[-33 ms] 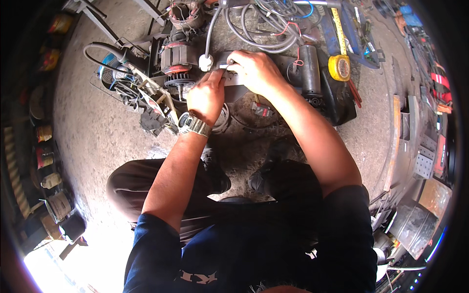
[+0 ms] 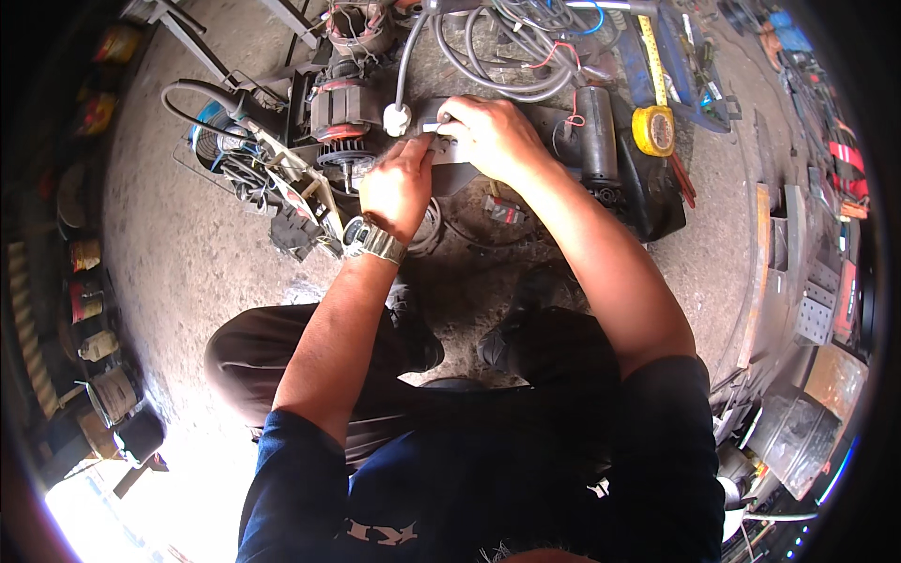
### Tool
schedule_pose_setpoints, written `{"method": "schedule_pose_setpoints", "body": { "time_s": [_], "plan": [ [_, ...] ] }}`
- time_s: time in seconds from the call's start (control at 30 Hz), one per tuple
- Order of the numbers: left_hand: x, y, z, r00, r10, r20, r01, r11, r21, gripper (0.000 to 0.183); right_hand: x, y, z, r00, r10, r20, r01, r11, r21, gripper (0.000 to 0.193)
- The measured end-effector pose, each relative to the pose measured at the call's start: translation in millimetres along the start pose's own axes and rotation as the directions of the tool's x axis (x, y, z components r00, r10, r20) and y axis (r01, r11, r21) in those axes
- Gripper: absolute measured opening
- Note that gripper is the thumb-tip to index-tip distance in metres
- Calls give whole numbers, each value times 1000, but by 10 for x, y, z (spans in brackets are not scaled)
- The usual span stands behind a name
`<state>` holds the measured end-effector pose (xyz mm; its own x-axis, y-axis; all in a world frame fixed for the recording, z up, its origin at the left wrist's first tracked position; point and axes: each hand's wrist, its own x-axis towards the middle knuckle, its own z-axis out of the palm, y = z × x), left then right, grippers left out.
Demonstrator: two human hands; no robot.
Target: The person sits on the floor and works on a small white electrical component attached to a larger device. They use a marker to draw on the component, then use a small tool to scrape or clean the surface. The person repeatedly handles the component and the tool throughout the clip.
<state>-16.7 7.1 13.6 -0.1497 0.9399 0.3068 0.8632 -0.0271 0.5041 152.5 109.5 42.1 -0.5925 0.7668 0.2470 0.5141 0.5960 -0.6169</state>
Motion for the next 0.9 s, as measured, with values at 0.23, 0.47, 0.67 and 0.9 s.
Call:
{"method": "schedule_pose_setpoints", "body": {
  "time_s": [0.23,0.47,0.67,0.9],
  "plan": [
    [-155,-111,64,991,-11,-130,-7,990,-142,23,32,14,-22,1000,-15,0,15,999,29,18],
    [-288,-76,13,993,106,-59,-109,993,-55,38,16,-8,-53,1000,-27,10,26,999,24,19],
    [-286,-129,-31,974,172,145,-172,985,-13,51,23,-24,-46,1000,-11,-3,11,999,34,17],
    [-231,-144,-50,947,201,249,-209,978,4,59,22,-5,-37,1000,-21,-19,22,999,27,16]
  ]
}}
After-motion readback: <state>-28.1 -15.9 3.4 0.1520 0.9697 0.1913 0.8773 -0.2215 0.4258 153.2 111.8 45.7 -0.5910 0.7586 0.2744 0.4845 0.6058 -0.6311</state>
